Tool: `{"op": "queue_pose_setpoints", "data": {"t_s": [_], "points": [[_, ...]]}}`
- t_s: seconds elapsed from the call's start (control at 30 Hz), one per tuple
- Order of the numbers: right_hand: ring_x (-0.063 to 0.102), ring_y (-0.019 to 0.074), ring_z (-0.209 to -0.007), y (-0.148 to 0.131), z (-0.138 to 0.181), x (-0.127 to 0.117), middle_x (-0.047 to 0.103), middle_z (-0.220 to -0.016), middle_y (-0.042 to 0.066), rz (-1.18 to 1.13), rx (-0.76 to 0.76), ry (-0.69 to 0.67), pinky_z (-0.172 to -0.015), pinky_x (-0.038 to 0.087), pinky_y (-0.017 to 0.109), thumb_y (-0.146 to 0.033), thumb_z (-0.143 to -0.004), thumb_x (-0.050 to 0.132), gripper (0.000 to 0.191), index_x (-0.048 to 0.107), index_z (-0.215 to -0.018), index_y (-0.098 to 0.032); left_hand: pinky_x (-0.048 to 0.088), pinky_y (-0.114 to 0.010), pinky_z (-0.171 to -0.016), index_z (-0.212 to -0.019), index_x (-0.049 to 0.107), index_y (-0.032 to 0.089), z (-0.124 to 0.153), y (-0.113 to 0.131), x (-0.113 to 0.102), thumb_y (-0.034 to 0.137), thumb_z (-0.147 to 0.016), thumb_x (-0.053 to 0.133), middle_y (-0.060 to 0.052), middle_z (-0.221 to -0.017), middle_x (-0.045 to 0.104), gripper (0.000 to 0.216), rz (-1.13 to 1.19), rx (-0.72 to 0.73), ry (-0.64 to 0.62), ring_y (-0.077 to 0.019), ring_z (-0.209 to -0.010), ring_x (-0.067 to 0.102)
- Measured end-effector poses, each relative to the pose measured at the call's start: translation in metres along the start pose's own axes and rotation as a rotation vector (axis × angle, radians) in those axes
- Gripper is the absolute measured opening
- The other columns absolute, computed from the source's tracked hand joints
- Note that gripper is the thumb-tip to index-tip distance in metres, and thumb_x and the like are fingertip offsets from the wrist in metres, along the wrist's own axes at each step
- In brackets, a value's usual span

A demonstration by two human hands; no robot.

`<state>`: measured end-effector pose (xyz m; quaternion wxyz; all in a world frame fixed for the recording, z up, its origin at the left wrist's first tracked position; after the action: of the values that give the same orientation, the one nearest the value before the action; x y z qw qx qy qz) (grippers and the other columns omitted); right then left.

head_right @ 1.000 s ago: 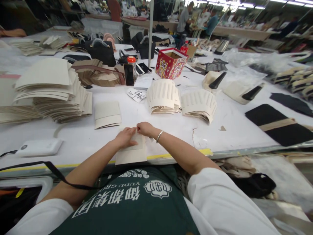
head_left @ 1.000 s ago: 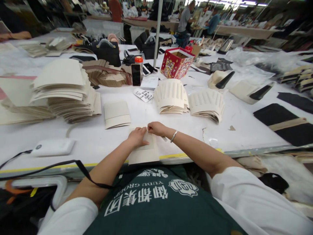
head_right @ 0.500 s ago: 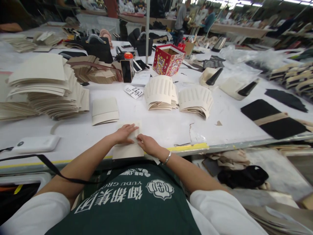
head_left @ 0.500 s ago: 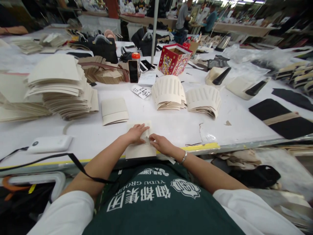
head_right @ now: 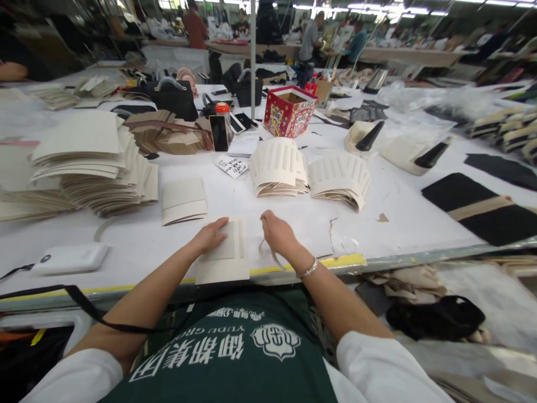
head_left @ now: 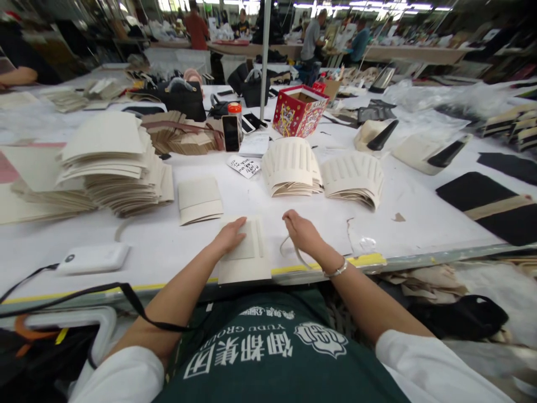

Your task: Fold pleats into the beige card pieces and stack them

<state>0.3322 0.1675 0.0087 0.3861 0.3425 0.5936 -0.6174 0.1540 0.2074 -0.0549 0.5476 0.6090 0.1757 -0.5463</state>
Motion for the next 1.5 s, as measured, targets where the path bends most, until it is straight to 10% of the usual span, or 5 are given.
{"op": "queue_pose_setpoints", "data": {"t_s": [0.13,0.27,0.73,1.13,1.5], "points": [[0.057,0.0240,-0.085,0.045,-0.046,-0.004,0.060,-0.096,0.015,0.302,0.205,-0.022,-0.069,0.040,0.032,-0.035,-0.091,0.033,0.031,0.047,-0.109,-0.014,0.039,-0.031,-0.095,-0.126,0.042,0.019,-0.011,-0.004,-0.008,0.011,-0.074,0.048,-0.002,-0.117,0.060,0.052,0.013,-0.062,0.098,-0.0195,-0.110,0.051],[0.050,0.0271,-0.103,0.012,-0.061,0.007,0.051,-0.118,0.019,0.414,0.028,0.028,-0.076,0.040,0.033,-0.040,-0.087,0.044,0.034,0.051,-0.108,-0.015,0.042,-0.031,-0.091,-0.120,0.048,0.018,-0.022,-0.001,-0.009,0.011,-0.071,0.050,-0.003,-0.113,0.061,0.049,0.012,-0.057,0.094,-0.0204,-0.103,0.054],[0.061,0.0124,-0.049,-0.015,-0.088,0.127,0.068,-0.066,0.008,-0.224,0.224,-0.517,-0.050,0.045,0.020,-0.021,-0.080,0.049,0.017,0.062,-0.083,-0.010,0.045,-0.028,-0.075,-0.106,0.052,0.017,-0.054,-0.001,-0.007,0.006,-0.067,0.050,-0.004,-0.090,0.067,0.040,0.009,-0.092,0.019,-0.0188,-0.085,0.060],[0.062,0.0148,-0.049,-0.017,-0.085,0.122,0.069,-0.067,0.011,-0.210,0.328,-0.467,-0.048,0.046,0.022,-0.015,-0.074,0.052,0.015,0.062,-0.082,-0.008,0.046,-0.026,-0.073,-0.109,0.045,0.020,-0.048,0.001,-0.010,0.007,-0.069,0.048,0.002,-0.079,0.065,0.042,0.098,0.024,-0.006,-0.0141,-0.077,0.061],[0.060,0.0213,-0.091,-0.052,-0.083,0.092,0.065,-0.101,0.012,0.156,0.003,-0.272,-0.069,0.043,0.027,-0.019,-0.078,0.047,0.034,0.053,-0.111,-0.013,0.036,-0.037,-0.098,-0.115,0.044,0.020,0.022,-0.002,-0.002,0.035,-0.065,0.068,-0.008,-0.117,0.054,0.058,-0.053,0.172,0.002,-0.0257,-0.117,0.042]]}}
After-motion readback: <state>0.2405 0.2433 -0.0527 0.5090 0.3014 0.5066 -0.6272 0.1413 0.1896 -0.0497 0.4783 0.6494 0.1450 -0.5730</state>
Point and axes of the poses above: each hand's wrist, its own z-axis away from the middle knuckle, its own x-axis out of the palm, y = z × x, the point moved 10 cm from there along -z, towards the middle knuckle
